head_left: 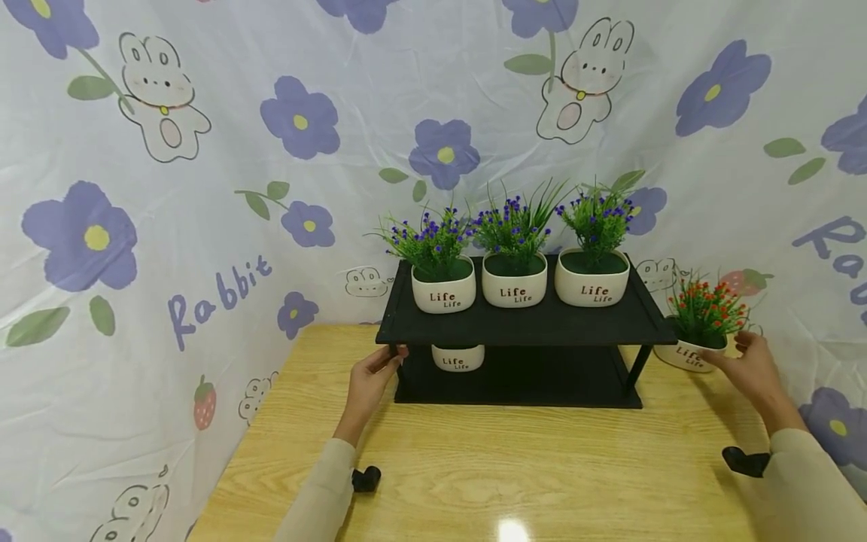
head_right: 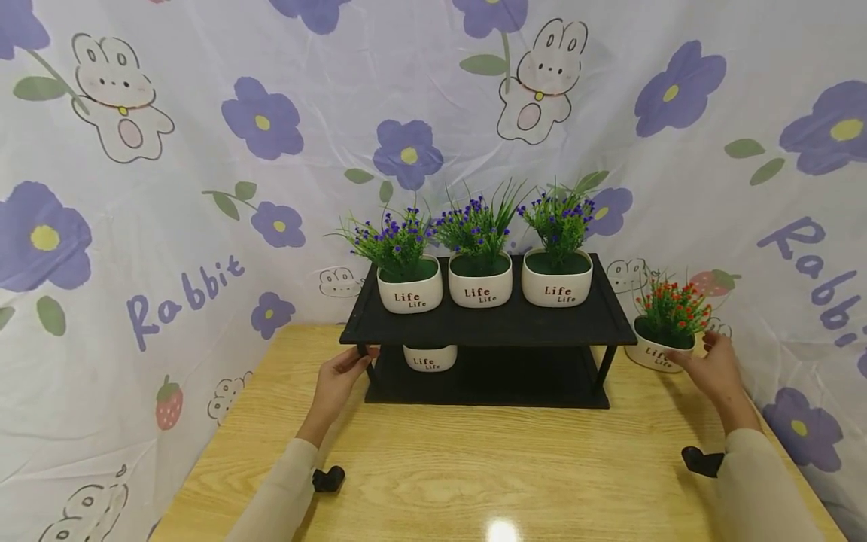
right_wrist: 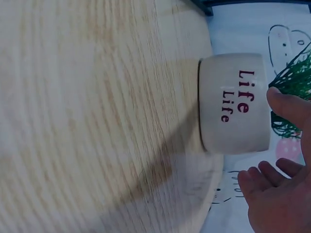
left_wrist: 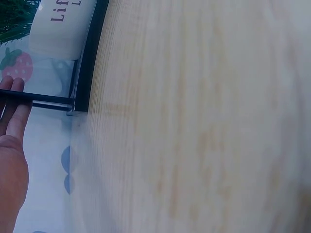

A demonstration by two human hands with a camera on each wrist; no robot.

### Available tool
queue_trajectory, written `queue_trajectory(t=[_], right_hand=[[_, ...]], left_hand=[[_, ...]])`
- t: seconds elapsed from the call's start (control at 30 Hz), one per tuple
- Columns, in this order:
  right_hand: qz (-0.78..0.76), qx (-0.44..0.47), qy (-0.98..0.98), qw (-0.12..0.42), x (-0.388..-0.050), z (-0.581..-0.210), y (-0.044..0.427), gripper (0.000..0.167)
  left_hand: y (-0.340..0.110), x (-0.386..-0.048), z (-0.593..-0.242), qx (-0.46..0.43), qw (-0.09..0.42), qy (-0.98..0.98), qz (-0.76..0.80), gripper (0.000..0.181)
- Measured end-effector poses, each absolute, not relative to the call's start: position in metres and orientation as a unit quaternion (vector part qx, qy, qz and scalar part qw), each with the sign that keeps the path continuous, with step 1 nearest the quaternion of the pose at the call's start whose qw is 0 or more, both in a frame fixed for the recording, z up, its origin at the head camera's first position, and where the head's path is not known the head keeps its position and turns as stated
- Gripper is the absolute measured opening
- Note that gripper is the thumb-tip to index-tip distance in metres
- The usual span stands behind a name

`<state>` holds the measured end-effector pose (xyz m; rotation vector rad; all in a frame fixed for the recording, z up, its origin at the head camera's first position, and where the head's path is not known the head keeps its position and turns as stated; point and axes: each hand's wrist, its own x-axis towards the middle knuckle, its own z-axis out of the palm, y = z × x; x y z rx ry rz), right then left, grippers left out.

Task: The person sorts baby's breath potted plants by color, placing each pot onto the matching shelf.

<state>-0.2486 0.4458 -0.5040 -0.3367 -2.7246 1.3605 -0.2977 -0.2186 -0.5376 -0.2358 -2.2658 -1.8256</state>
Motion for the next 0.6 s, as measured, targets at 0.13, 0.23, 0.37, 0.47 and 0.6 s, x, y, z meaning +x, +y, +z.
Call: queue_trajectory(t=[0.13,0.23,0.37,0.47,0.6], right_hand=[[0.462,-0.116,-0.879,0.023,-0.255,-0.507,0.447,0.112],[0.48,-0.109,-0.87,0.016,-0.258,-0.511,0.445,0.114],[0.484,-0.113,-0.868,0.005,-0.262,-0.517,0.44,0.119],[0.475,-0.129,-0.871,-0.004,-0.265,-0.519,0.438,0.123],[0.469,-0.133,-0.873,0.007,-0.27,-0.521,0.436,0.123]], left_hand=[[-0.219,-0.297,-0.537,-0.084,0.115,-0.773,-0.619,0.03],[-0.219,-0.297,-0.537,-0.087,0.115,-0.771,-0.62,0.03],[-0.219,-0.297,-0.537,-0.088,0.115,-0.772,-0.619,0.029],[-0.219,-0.296,-0.538,-0.089,0.115,-0.773,-0.617,0.029],[-0.22,-0.296,-0.538,-0.091,0.119,-0.774,-0.615,0.03]])
